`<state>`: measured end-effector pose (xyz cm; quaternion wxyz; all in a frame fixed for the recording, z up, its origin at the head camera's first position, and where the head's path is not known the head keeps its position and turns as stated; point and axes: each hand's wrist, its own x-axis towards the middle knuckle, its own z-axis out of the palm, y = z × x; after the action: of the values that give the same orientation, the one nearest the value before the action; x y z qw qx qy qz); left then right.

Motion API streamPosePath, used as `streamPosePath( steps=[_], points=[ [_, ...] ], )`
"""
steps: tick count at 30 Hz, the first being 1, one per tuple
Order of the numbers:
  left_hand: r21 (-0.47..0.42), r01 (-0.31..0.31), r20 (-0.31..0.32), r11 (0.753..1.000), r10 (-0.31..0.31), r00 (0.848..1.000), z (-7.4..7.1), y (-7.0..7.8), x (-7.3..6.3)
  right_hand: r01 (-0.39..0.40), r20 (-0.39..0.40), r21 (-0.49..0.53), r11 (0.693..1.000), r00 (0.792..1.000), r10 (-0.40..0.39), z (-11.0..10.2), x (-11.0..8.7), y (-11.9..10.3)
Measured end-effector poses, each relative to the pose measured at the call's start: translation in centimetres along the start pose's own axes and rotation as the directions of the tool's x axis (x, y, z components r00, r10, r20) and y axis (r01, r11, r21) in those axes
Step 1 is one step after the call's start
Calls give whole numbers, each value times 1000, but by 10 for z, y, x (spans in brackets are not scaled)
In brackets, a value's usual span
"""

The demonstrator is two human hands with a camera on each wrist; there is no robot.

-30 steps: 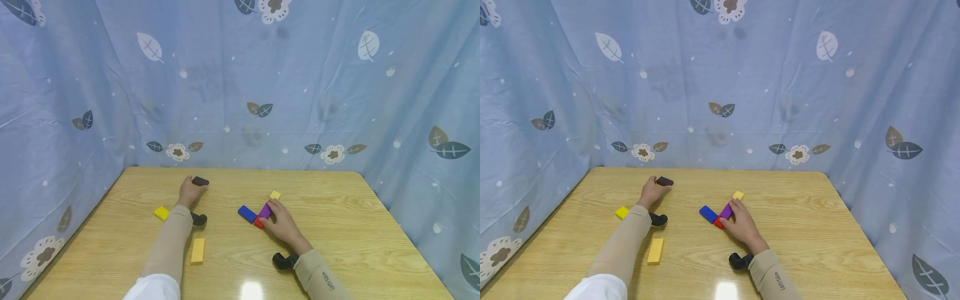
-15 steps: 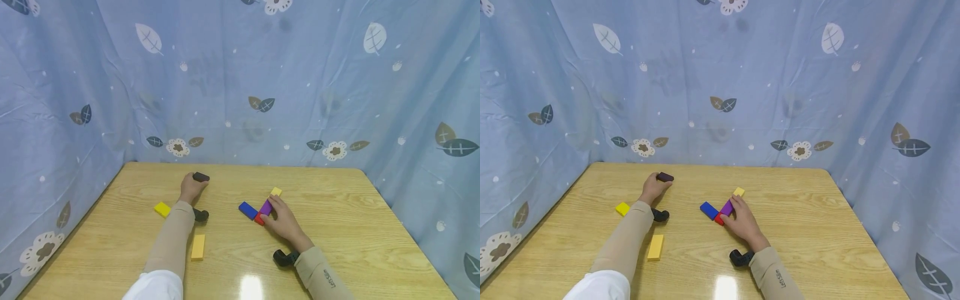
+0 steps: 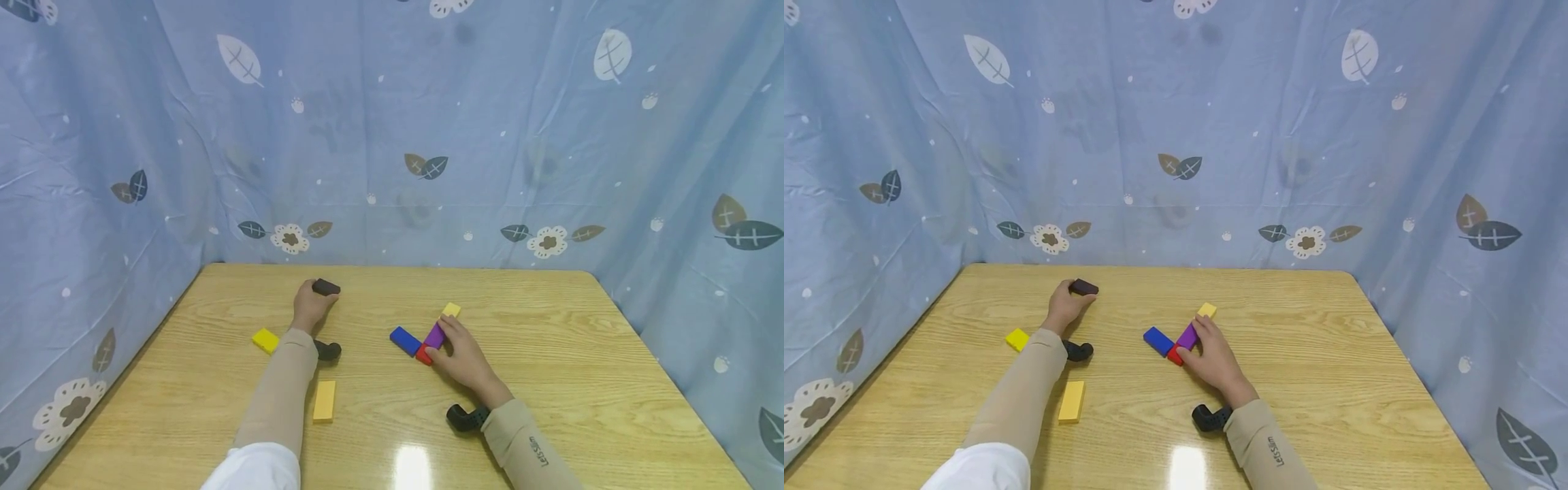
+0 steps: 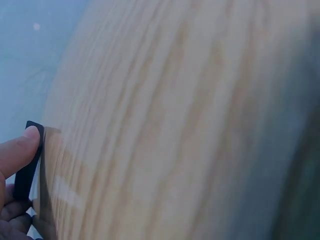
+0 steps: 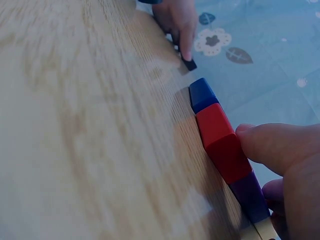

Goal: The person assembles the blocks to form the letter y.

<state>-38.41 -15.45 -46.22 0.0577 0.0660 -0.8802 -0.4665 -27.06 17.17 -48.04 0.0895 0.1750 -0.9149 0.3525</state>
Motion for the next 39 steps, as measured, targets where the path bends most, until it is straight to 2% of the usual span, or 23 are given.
streamPosePath(
  steps=[7,13,21,28,39],
  points=[
    [-81,14,-21,997,-15,1000,-4,0,-3,3,-12,-9,1000,1000,-3,2,1,0],
    [-137,16,-13,990,-18,1000,-7,-3,-1,12,-17,-18,1000,1000,-12,2,2,0],
    [-229,33,-29,973,-40,999,-10,-4,1,-10,3,-11,1000,1000,11,1,2,-2],
    [-341,53,-11,939,-60,998,-13,0,-3,-19,2,-27,999,1000,19,2,2,0],
    [-450,102,-20,887,-124,992,-15,3,-8,-25,5,-15,1000,1000,25,2,0,0]
  ],
)
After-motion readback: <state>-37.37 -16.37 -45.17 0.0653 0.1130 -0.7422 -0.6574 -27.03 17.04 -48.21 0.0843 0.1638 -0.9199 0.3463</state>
